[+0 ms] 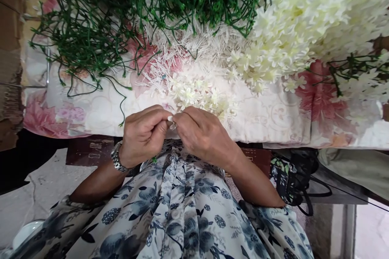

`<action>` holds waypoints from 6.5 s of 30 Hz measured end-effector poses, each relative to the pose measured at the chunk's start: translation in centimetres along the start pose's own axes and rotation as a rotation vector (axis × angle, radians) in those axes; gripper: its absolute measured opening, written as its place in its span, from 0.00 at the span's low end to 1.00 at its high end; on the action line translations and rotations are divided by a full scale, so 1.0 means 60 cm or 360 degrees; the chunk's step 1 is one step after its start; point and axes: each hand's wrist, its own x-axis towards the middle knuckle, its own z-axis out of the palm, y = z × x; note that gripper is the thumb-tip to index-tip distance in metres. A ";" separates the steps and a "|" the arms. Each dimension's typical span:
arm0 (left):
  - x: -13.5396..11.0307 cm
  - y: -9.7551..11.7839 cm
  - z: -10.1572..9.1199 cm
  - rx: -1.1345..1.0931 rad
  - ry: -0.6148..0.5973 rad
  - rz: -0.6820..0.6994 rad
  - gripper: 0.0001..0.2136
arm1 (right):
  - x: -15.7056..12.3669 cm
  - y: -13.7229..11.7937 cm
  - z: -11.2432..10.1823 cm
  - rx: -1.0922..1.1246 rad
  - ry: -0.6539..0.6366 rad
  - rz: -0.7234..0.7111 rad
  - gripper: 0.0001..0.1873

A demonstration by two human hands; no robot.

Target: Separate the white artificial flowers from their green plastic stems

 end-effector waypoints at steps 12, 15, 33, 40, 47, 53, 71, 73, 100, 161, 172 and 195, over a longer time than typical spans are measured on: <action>0.021 0.005 0.014 -0.0321 0.0778 -0.0527 0.02 | 0.006 -0.050 0.002 0.0287 0.0071 -0.0049 0.07; 0.019 0.000 0.027 -0.0533 0.0893 -0.0557 0.02 | 0.008 -0.045 0.018 0.0292 0.0191 -0.0120 0.04; 0.029 0.025 0.025 -0.1351 0.0887 -0.0643 0.08 | 0.004 -0.018 0.009 0.0260 0.0529 -0.0113 0.02; 0.000 0.008 0.018 -0.1723 0.0135 -0.0751 0.05 | 0.000 -0.006 -0.019 0.0258 0.0375 -0.0111 0.05; -0.004 -0.003 0.017 -0.1567 -0.0186 -0.0916 0.04 | -0.010 -0.005 -0.029 0.0072 0.0221 -0.0148 0.05; 0.014 0.006 0.021 -0.1532 0.0050 -0.0902 0.02 | -0.012 0.041 -0.073 -0.0202 0.0266 0.0083 0.07; 0.032 0.013 0.043 -0.1537 0.0200 -0.1008 0.05 | -0.002 0.091 -0.077 0.0048 0.0315 0.0360 0.04; 0.034 0.015 0.046 -0.1519 0.0224 -0.1008 0.05 | -0.004 0.095 -0.075 0.0042 0.0284 0.0356 0.04; 0.055 0.034 0.077 -0.1251 0.0319 -0.0986 0.03 | -0.015 0.084 -0.068 0.0087 0.0187 0.0204 0.08; 0.037 0.025 0.031 -0.0571 -0.0019 -0.0342 0.07 | -0.002 0.054 -0.064 0.0299 -0.0102 -0.0048 0.04; 0.033 0.030 0.035 -0.0376 0.0034 -0.0344 0.08 | -0.005 0.045 -0.047 0.0216 -0.0055 -0.0013 0.05; 0.022 0.006 0.031 -0.0916 0.0020 -0.0662 0.03 | -0.002 0.044 -0.064 0.0039 0.0029 0.0016 0.09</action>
